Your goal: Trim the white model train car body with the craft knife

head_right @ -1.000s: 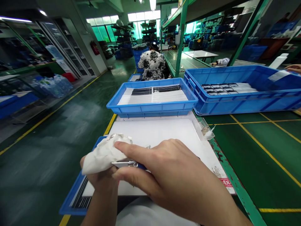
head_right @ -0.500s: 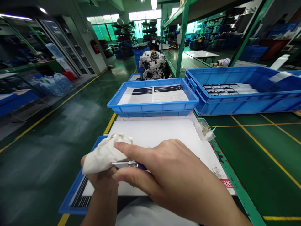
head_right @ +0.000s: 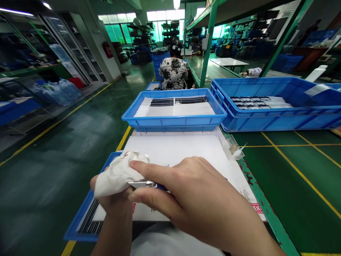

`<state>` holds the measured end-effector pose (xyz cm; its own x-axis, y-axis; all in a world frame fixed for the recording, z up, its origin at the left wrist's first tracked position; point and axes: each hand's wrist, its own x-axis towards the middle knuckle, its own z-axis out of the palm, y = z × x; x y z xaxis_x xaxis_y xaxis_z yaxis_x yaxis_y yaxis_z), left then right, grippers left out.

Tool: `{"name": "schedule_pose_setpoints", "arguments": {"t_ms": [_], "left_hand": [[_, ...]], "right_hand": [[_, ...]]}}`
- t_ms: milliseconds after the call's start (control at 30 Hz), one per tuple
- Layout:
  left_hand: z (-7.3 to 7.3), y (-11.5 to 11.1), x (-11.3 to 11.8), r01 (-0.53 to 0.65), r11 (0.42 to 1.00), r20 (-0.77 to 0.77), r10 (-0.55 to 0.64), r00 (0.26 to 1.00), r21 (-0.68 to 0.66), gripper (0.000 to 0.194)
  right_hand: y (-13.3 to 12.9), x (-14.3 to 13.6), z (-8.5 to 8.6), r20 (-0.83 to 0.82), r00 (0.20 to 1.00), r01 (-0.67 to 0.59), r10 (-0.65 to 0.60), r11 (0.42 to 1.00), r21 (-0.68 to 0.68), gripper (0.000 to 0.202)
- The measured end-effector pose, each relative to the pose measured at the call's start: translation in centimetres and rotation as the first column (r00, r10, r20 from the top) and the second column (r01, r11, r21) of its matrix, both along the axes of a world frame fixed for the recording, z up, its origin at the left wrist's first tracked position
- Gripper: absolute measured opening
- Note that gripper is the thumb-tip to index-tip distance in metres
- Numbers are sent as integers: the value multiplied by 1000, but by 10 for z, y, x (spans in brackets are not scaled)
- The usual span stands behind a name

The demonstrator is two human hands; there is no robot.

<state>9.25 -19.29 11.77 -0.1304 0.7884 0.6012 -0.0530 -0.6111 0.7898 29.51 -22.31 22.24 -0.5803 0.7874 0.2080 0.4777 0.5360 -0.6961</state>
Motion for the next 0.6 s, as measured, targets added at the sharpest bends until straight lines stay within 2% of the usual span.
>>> {"name": "schedule_pose_setpoints", "arguments": {"t_ms": [100, 200, 300, 400, 467, 600], "left_hand": [[5, -1, 4, 100, 992, 52, -104, 993, 75, 26], [17, -4, 15, 295, 954, 239, -275, 931, -48, 21], [28, -7, 27, 565, 815, 448, -461, 766, -126, 12], [33, -7, 36, 715, 694, 565, -558, 608, -83, 12], [35, -4, 40, 768, 638, 595, -597, 538, -55, 16], [43, 3, 43, 857, 509, 693, -590, 413, -77, 23]], "right_hand": [[1, -2, 1, -33, 999, -3, 1, 998, -55, 39], [5, -3, 0, -132, 991, 6, -32, 981, -196, 41], [9, -5, -6, -316, 947, -64, -65, 922, -382, 43], [12, -5, -17, -519, 841, -224, -154, 774, -593, 53], [14, -4, -25, -609, 770, -339, -189, 687, -642, 58], [18, 4, -36, -677, 715, -413, -174, 676, -610, 64]]}}
